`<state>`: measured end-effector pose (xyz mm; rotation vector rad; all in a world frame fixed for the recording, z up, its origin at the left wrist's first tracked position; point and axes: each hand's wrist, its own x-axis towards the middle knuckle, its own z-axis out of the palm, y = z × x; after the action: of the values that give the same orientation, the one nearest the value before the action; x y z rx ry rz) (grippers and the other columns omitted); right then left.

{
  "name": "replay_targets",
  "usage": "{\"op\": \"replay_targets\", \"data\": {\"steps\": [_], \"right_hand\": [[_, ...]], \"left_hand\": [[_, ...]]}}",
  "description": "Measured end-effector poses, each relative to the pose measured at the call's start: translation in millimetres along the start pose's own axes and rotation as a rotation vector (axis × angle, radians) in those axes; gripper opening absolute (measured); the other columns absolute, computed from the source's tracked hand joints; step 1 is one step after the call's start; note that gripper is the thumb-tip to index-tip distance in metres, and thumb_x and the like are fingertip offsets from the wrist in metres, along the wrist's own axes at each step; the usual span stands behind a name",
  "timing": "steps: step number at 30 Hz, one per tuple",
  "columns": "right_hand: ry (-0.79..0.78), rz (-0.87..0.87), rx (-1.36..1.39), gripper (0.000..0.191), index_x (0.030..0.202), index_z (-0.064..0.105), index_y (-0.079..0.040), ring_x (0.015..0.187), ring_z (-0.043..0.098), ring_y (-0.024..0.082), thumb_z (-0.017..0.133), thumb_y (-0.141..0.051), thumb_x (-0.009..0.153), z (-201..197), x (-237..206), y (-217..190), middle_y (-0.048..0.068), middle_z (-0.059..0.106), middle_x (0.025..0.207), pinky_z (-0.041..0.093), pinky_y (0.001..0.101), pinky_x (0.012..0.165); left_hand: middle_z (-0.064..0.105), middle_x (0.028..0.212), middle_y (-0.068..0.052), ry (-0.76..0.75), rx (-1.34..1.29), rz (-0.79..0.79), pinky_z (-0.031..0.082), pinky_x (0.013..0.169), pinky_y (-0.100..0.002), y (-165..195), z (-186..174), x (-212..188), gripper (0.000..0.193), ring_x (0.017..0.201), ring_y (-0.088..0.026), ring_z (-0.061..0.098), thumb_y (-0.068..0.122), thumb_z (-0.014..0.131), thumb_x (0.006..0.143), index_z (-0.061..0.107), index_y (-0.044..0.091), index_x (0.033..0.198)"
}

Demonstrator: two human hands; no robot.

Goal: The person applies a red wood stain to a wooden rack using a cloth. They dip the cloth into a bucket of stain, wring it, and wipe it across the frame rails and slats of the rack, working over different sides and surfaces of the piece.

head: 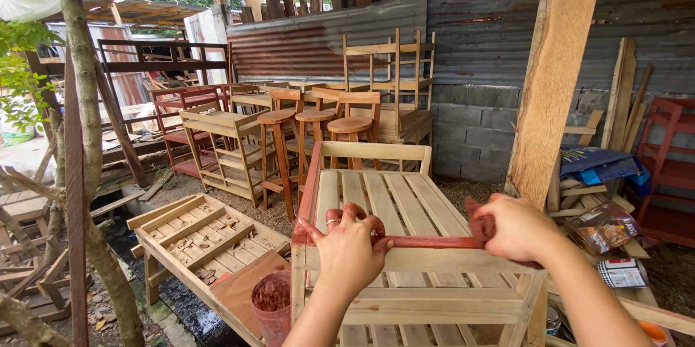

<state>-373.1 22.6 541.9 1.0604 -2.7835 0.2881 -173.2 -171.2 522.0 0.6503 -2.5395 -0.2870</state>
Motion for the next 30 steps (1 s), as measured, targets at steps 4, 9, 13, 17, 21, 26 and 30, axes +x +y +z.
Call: {"op": "replay_targets", "data": {"steps": [4, 9, 13, 17, 21, 26, 30], "right_hand": [[-0.049, -0.129, 0.047, 0.038, 0.100, 0.078, -0.024, 0.111, 0.065, 0.028, 0.083, -0.014, 0.064, -3.1, -0.6, -73.8, 0.003, 0.066, 0.113, 0.054, 0.0388, 0.099], [-0.098, -0.297, 0.084, 0.019, 0.086, 0.082, -0.015, 0.110, 0.062, 0.029, 0.074, -0.014, 0.068, -8.1, -1.0, -137.8, 0.002, 0.069, 0.109, 0.056, 0.0392, 0.092], [-0.061, -0.236, 0.088, 0.032, 0.101, 0.079, -0.025, 0.113, 0.062, 0.029, 0.077, -0.023, 0.070, -16.8, -10.9, -125.6, 0.003, 0.065, 0.113, 0.054, 0.0385, 0.095], [-0.100, -0.154, 0.046, 0.046, 0.106, 0.077, -0.027, 0.118, 0.058, 0.029, 0.081, -0.016, 0.061, -15.7, -10.8, -91.6, -0.004, 0.062, 0.124, 0.053, 0.0383, 0.098], [-0.090, -0.035, -0.015, 0.050, 0.112, 0.075, -0.030, 0.121, 0.060, 0.027, 0.080, -0.019, 0.064, -9.3, -10.8, -29.4, -0.006, 0.063, 0.125, 0.053, 0.0377, 0.101], [-0.047, 0.142, -0.048, 0.063, 0.120, 0.071, -0.028, 0.125, 0.057, 0.028, 0.085, -0.015, 0.060, -9.6, -14.5, 39.7, 0.000, 0.059, 0.128, 0.051, 0.0397, 0.104], [-0.049, 0.157, -0.137, 0.053, 0.115, 0.075, -0.029, 0.126, 0.055, 0.028, 0.081, -0.015, 0.064, -7.4, -18.1, 30.7, -0.001, 0.061, 0.128, 0.050, 0.0398, 0.109]], "left_hand": [[0.054, 0.132, -0.004, -0.035, 0.002, 0.011, 0.002, 0.108, -0.087, -1.4, 4.0, 5.0, 0.030, 0.137, -0.036, 0.041, 0.044, 0.075, 0.084, 0.075, 0.024, 0.106], [0.051, 0.138, -0.008, -0.020, 0.053, 0.019, -0.002, 0.104, -0.090, -9.1, 9.4, 7.5, 0.037, 0.132, -0.041, 0.041, 0.037, 0.076, 0.083, 0.073, 0.025, 0.118], [0.053, 0.134, -0.009, 0.026, 0.016, 0.081, 0.003, 0.104, -0.088, -6.1, 7.6, 6.5, 0.034, 0.134, -0.042, 0.041, 0.043, 0.074, 0.085, 0.074, 0.022, 0.112], [0.054, 0.129, -0.007, -0.073, 0.076, 0.055, 0.004, 0.107, -0.088, -1.1, -0.8, 8.2, 0.032, 0.137, -0.039, 0.041, 0.048, 0.070, 0.089, 0.075, 0.020, 0.105], [0.054, 0.126, -0.003, -0.105, 0.051, 0.052, 0.005, 0.108, -0.087, -0.8, -3.7, 5.6, 0.033, 0.136, -0.037, 0.041, 0.047, 0.070, 0.089, 0.074, 0.024, 0.112], [0.054, 0.128, -0.003, -0.063, 0.038, 0.057, 0.008, 0.106, -0.087, 2.4, 4.3, 3.8, 0.031, 0.136, -0.037, 0.041, 0.044, 0.070, 0.089, 0.073, 0.023, 0.111], [0.052, 0.136, -0.004, -0.028, 0.058, 0.072, 0.008, 0.104, -0.088, 3.2, 5.3, 3.2, 0.033, 0.137, -0.039, 0.038, 0.044, 0.071, 0.088, 0.074, 0.022, 0.113]]}}
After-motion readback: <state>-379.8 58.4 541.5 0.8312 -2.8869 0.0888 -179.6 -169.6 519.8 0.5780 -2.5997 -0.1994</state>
